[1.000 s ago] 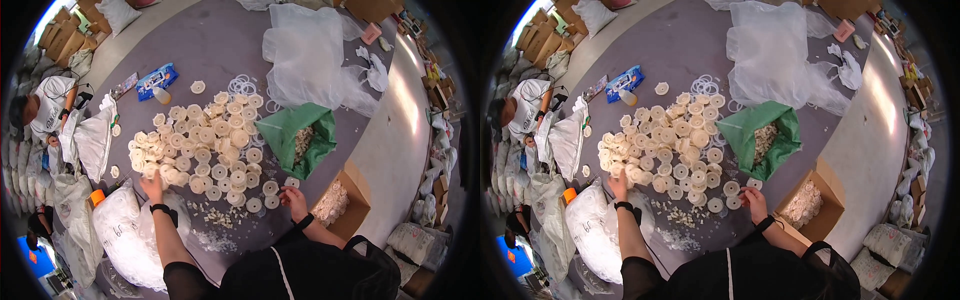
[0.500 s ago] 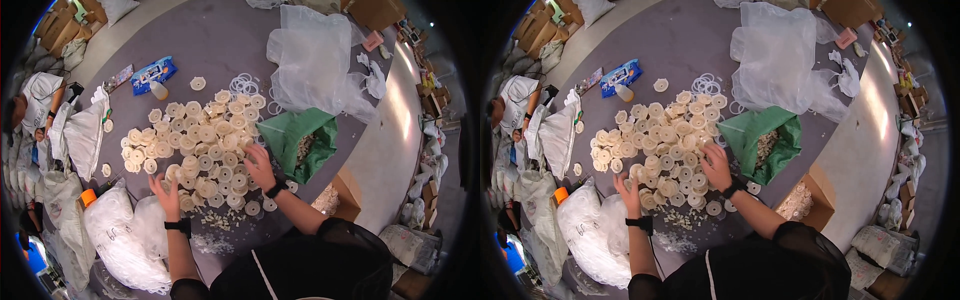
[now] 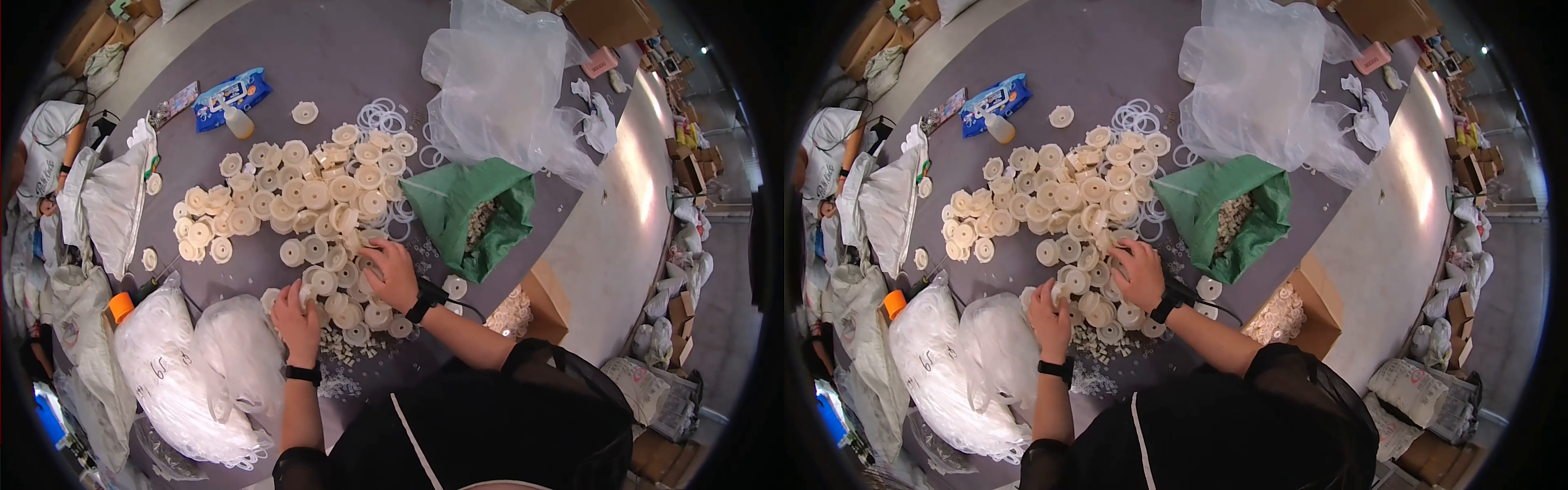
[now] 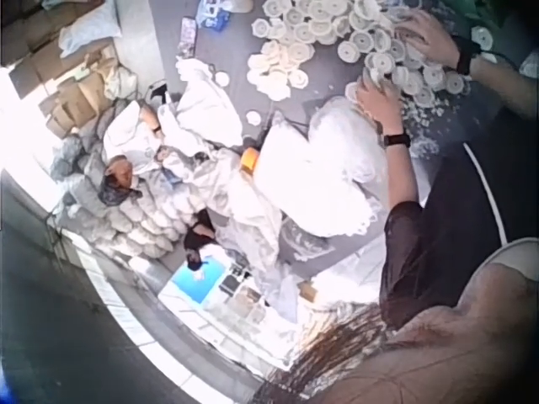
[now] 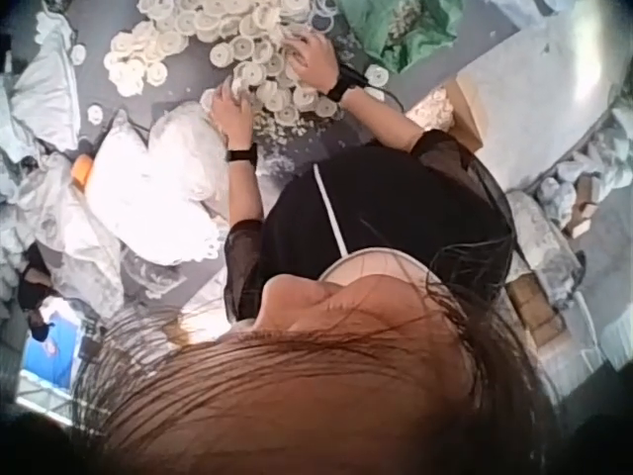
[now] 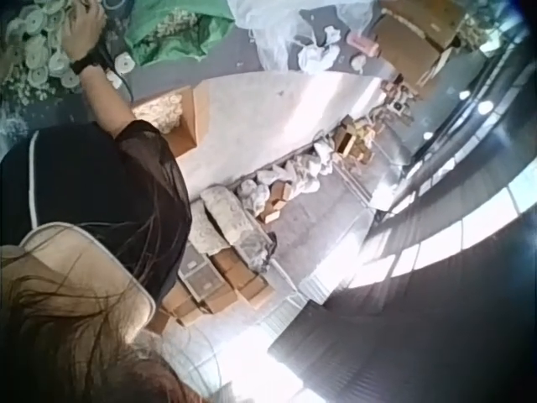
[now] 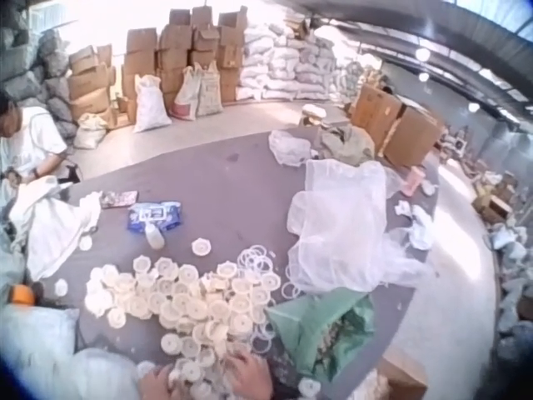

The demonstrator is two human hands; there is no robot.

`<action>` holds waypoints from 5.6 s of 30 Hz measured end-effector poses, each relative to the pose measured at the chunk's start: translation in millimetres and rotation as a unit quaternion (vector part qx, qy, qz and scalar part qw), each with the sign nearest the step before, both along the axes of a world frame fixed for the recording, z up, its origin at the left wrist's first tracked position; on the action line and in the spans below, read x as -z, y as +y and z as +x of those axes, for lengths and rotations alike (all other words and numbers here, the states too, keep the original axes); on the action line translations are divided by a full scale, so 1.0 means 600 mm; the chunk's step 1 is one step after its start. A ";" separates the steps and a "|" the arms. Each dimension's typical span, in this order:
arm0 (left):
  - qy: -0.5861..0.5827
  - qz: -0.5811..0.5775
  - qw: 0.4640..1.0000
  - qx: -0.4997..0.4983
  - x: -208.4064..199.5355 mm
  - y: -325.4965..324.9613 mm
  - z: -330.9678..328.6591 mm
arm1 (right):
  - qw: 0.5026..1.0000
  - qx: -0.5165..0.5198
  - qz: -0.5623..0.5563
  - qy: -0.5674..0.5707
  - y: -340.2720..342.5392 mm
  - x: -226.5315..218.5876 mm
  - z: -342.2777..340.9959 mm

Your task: Assembling rubber rings onto white plastic components and sorting them into a storage box.

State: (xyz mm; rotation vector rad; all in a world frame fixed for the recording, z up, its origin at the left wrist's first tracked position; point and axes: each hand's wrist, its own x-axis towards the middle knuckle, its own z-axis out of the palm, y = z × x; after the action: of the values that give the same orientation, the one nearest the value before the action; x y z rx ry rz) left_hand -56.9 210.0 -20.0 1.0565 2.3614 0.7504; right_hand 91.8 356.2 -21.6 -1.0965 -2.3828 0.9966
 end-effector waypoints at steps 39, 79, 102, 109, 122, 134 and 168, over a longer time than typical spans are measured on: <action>0.215 -0.078 0.658 -0.718 0.102 -0.810 0.032 | 0.693 0.074 -0.711 0.088 -0.344 -0.010 0.102; 0.059 0.023 0.942 -0.330 0.026 -0.430 0.165 | 0.697 0.051 -0.712 0.070 -0.366 -0.014 0.113; 0.137 0.114 0.854 -0.489 0.067 -0.486 0.158 | 0.690 0.030 -0.722 0.048 -0.365 -0.009 0.104; 0.254 -0.017 0.917 -0.306 0.044 -0.463 0.116 | 0.689 0.022 -0.722 0.059 -0.365 -0.016 0.109; 0.291 -0.007 0.933 -0.211 0.037 -0.458 0.069 | 0.683 0.010 -0.724 0.098 -0.368 -0.031 0.107; -0.442 0.319 0.782 -0.304 -0.079 -0.380 0.162 | 0.681 0.014 -0.717 0.147 -0.376 -0.031 0.094; -0.647 0.324 0.659 -0.206 -0.051 -0.304 0.207 | 0.745 0.027 -0.624 0.236 -0.387 -0.030 0.130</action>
State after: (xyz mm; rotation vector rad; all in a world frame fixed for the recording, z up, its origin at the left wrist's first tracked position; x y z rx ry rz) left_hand 67.5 27.4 10.7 -0.0661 0.9854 1.7954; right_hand 169.8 123.9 -3.4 -0.9827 -1.0558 2.5838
